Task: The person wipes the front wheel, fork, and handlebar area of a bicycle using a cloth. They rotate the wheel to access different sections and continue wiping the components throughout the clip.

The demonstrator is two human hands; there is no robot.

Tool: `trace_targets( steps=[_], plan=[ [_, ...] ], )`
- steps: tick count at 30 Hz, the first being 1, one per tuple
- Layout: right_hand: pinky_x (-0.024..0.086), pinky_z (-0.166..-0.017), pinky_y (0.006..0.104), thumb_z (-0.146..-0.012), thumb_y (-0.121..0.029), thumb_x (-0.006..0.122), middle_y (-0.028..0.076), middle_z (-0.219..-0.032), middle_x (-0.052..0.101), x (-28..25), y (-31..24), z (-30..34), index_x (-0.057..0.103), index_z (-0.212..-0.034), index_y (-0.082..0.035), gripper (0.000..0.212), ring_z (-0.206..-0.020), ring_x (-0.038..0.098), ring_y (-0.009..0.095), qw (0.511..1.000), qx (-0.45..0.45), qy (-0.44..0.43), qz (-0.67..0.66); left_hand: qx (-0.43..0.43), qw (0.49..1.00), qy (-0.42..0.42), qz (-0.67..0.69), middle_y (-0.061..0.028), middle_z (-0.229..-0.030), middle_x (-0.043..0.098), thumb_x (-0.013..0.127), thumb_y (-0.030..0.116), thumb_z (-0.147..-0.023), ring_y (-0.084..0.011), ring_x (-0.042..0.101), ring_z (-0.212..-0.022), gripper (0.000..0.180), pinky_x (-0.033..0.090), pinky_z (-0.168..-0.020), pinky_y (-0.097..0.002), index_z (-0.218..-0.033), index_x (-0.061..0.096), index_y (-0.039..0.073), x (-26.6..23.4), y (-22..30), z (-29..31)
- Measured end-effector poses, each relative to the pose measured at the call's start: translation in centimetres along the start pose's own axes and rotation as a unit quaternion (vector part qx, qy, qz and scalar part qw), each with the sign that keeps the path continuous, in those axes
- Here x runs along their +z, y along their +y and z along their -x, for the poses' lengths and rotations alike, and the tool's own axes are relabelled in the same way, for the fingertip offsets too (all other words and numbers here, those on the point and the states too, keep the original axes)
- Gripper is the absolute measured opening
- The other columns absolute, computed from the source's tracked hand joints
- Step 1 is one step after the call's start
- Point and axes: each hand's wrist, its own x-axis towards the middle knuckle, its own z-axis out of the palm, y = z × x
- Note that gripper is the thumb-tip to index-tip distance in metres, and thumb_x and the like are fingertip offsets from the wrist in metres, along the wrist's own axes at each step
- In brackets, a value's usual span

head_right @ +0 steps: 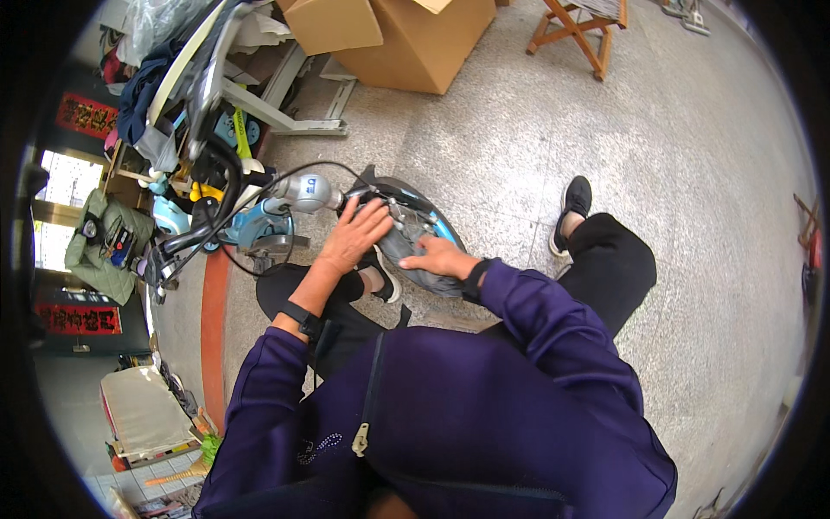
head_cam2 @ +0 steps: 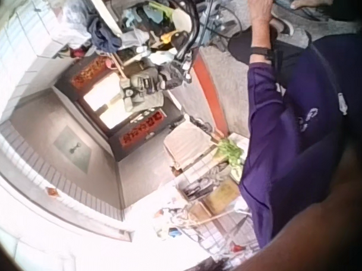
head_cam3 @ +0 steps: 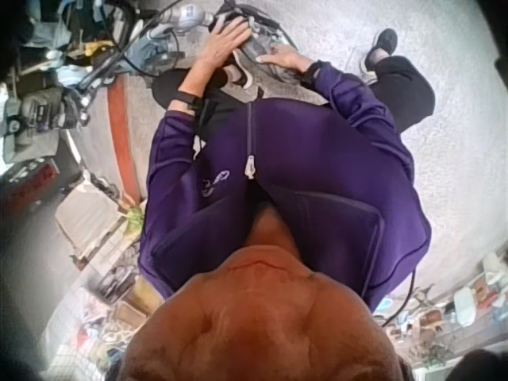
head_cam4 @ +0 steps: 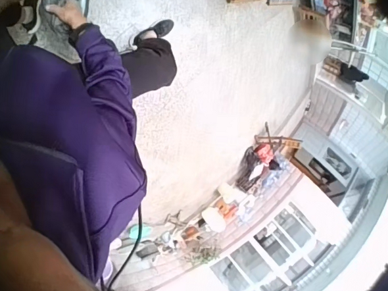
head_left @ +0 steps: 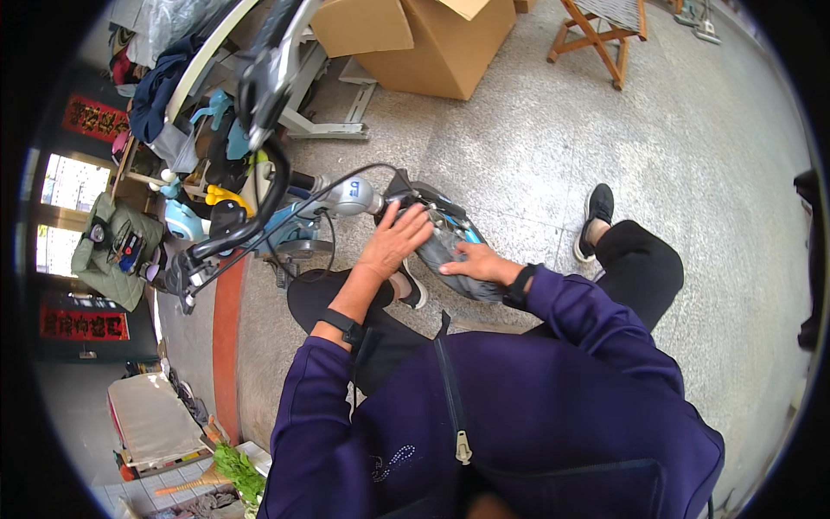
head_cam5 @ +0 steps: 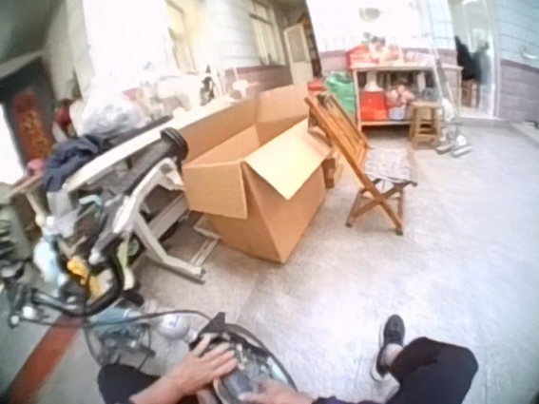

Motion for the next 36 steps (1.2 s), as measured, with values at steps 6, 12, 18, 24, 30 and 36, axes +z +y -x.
trace_targets(
  steps=[6, 12, 18, 24, 30, 36],
  plan=[
    [0.047, -0.082, 0.0443, -0.073, -0.061, 0.064, 0.024, -0.099, 0.063, 5.9, -2.9, -1.0, 0.057, -0.104, 0.001, 0.069, -0.095, 0.061, 0.038, 0.992, 0.024, 0.124, 0.012, -0.019, 1.000, -0.008, 0.020, -0.0019, -0.133, 0.044, 0.050, 0.016, -0.081, -0.0220, 0.032, -0.132, 0.053, 0.019, -0.111, -0.0494, -0.134, 0.041, 0.016, -0.1, 0.7, 1.9],
    [0.047, -0.079, 0.0365, -0.073, -0.051, 0.072, 0.016, -0.094, 0.064, 6.3, 0.4, -2.9, 0.061, -0.097, -0.001, 0.056, -0.089, 0.061, 0.028, 0.990, -0.005, 0.085, -0.111, -0.292, 0.919, 0.095, 0.247, -0.0143, -0.117, 0.049, 0.064, 0.016, -0.074, -0.0313, 0.042, -0.118, 0.047, 0.031, -0.100, -0.0453, -0.116, 0.048, 0.001, 0.3, 4.2, 3.7],
    [0.048, -0.068, 0.0287, -0.075, -0.017, 0.071, 0.006, -0.079, 0.063, -0.8, 8.9, -3.5, 0.062, -0.081, -0.005, 0.016, -0.074, 0.059, 0.015, 0.907, 0.122, 0.186, -0.359, -0.542, 0.708, 0.121, 0.436, -0.0235, -0.114, 0.040, 0.079, 0.030, -0.070, -0.0372, 0.043, -0.110, 0.077, 0.033, -0.097, -0.0443, -0.121, 0.035, -0.007, 2.8, 8.1, 2.1],
    [0.048, -0.067, 0.0279, -0.072, -0.012, 0.067, 0.007, -0.081, 0.064, -2.8, 14.1, -2.9, 0.066, -0.092, -0.003, 0.022, -0.073, 0.059, 0.015, 0.851, 0.199, 0.208, -0.440, -0.597, 0.644, 0.153, 0.453, -0.0228, -0.116, 0.034, 0.077, 0.020, -0.068, -0.0362, 0.043, -0.110, 0.076, 0.034, -0.098, -0.0443, -0.122, 0.031, -0.008, 4.8, 9.1, 0.2],
    [0.048, -0.086, 0.0356, -0.069, -0.014, 0.067, 0.016, -0.101, 0.066, 1.6, 15.3, -5.8, 0.068, -0.104, -0.010, 0.035, -0.095, 0.063, 0.031, 0.976, 0.123, 0.156, -0.094, -0.585, 0.668, 0.219, 0.404, -0.0233, -0.112, 0.036, 0.068, 0.023, -0.075, -0.0359, 0.040, -0.107, 0.062, 0.032, -0.095, -0.0433, -0.120, 0.037, -0.006, 6.8, 9.6, -0.2],
    [0.049, -0.084, 0.0396, -0.075, -0.009, 0.060, 0.016, -0.096, 0.066, 6.0, 15.7, -7.6, 0.068, -0.101, -0.011, 0.027, -0.093, 0.062, 0.032, 0.999, 0.015, 0.029, 0.043, -0.596, 0.677, 0.214, 0.375, -0.0263, -0.122, 0.037, 0.066, 0.020, -0.069, -0.0390, 0.037, -0.116, 0.069, 0.028, -0.100, -0.0466, -0.125, 0.038, -0.009, 7.7, 9.5, 0.2]
  ],
)
